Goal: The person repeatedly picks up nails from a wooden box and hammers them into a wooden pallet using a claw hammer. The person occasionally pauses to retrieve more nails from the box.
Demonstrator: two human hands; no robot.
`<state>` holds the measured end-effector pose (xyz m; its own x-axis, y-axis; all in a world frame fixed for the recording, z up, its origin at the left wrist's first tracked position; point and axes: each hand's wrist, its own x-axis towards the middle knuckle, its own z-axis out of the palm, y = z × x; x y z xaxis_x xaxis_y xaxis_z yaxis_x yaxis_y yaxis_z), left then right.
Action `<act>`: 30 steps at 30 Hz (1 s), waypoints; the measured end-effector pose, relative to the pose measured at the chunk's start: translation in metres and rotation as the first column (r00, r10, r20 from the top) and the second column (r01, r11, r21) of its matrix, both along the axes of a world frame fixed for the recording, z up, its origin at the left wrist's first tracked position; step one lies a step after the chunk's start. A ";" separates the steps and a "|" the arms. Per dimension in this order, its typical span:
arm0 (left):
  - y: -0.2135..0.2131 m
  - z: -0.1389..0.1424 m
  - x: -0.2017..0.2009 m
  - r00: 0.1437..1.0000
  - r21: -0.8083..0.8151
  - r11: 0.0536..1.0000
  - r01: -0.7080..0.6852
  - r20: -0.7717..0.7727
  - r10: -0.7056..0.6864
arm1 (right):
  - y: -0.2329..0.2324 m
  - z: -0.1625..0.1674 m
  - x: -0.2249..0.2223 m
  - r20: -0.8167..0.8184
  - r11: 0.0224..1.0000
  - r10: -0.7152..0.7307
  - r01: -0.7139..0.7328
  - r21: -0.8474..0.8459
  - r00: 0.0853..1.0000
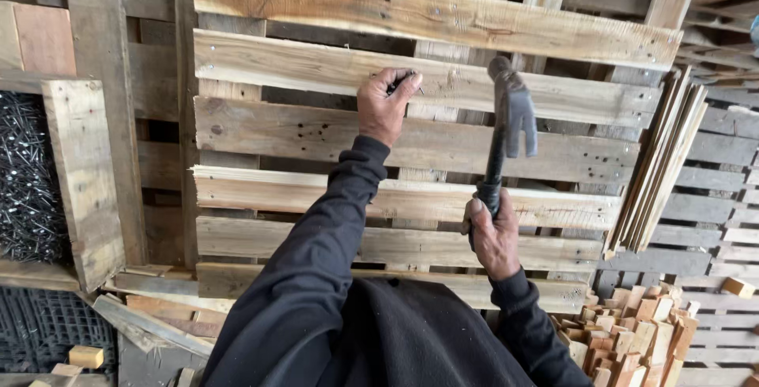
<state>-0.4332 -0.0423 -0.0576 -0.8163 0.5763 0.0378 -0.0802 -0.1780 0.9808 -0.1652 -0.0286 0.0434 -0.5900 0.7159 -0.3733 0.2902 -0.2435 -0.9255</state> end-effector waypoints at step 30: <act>-0.017 0.004 0.000 0.867 -0.124 0.915 -0.384 -0.390 0.311 | 0.021 0.069 -0.040 -0.125 0.883 0.311 -0.237 0.406 0.942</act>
<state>-0.4335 -0.0596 -0.0538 -0.9169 0.2831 0.2813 0.3109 0.0645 0.9483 -0.2053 -0.0076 0.1128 -0.8140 0.5802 0.0267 0.1120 0.2019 -0.9730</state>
